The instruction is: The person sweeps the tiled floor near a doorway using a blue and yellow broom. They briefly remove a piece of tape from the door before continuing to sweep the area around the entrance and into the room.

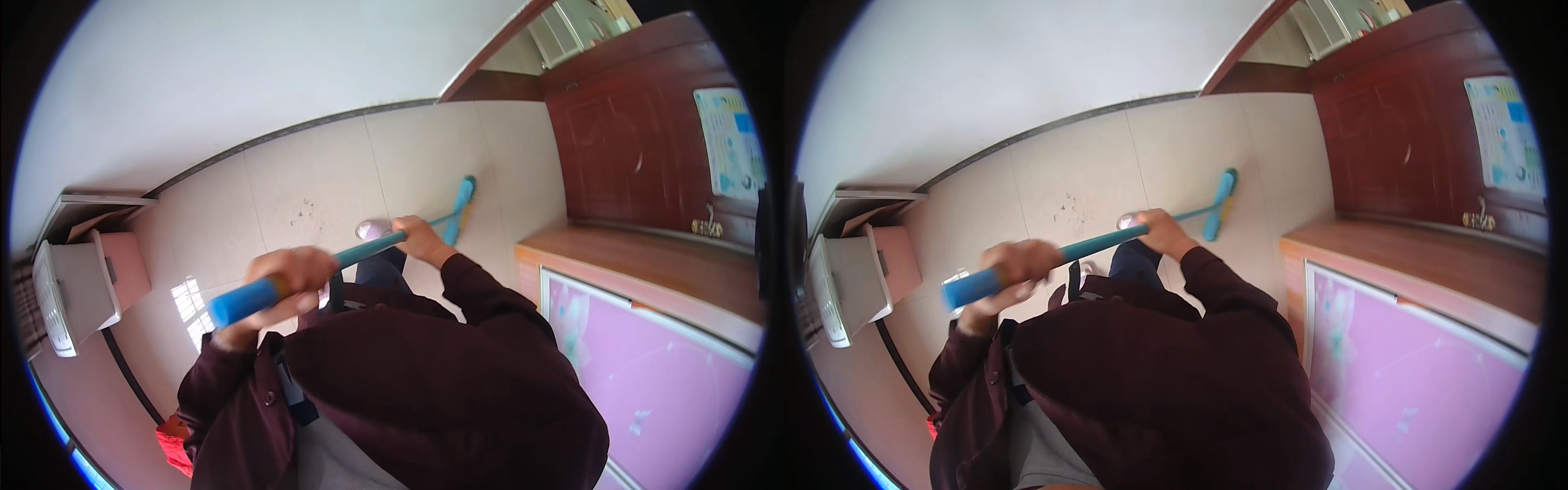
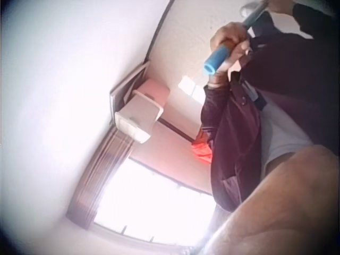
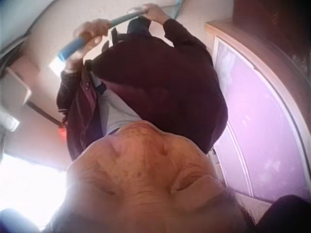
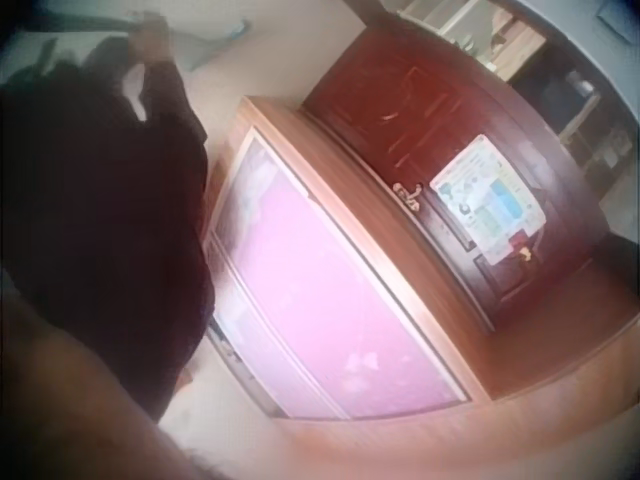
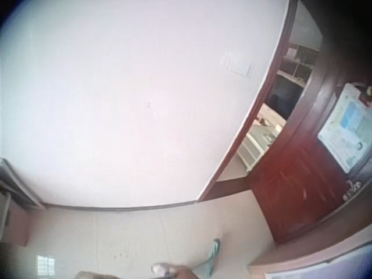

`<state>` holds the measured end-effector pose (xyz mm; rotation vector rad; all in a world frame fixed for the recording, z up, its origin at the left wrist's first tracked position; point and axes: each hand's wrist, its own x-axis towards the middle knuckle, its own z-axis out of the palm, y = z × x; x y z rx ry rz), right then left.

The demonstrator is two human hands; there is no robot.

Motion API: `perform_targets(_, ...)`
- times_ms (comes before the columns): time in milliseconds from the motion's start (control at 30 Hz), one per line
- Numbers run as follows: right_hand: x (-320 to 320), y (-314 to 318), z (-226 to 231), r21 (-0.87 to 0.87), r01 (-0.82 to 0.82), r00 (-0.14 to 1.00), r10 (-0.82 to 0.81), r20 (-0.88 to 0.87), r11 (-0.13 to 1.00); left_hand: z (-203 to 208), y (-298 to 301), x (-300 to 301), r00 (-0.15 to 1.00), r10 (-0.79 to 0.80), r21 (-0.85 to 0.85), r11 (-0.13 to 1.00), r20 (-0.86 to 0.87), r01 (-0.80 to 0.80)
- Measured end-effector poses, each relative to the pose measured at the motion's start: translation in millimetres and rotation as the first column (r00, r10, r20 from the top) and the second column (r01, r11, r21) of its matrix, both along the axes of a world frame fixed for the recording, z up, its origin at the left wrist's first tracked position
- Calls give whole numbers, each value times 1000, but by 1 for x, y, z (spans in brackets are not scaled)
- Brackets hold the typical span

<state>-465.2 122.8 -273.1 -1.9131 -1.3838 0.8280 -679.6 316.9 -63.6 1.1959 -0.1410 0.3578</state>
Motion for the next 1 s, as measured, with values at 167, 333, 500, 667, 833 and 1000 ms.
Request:
perform_targets(167,-52,-65,-69,-297,44,996,-19,87,954,-60,-29,-41,947,-15,48,998,-321,32)
perform_targets(333,-142,22,-51,-6,289,956,-289,-52,957,4,-6,-67,974,181,106,980,-139,-167)
perform_targets(500,-152,27,16,208,408,913,-402,-74,889,76,-16,-38,966,-125,308,950,228,51)
perform_targets(667,-125,-111,37,125,598,793,-607,54,792,63,-81,16,933,-315,186,941,171,283)
perform_targets(833,-98,-334,-50,50,812,548,-788,280,582,-41,-222,67,831,-512,133,828,-219,545)
perform_targets(1000,-91,-425,-80,-67,950,312,-904,292,306,-92,-321,79,741,-545,-83,823,-392,562)
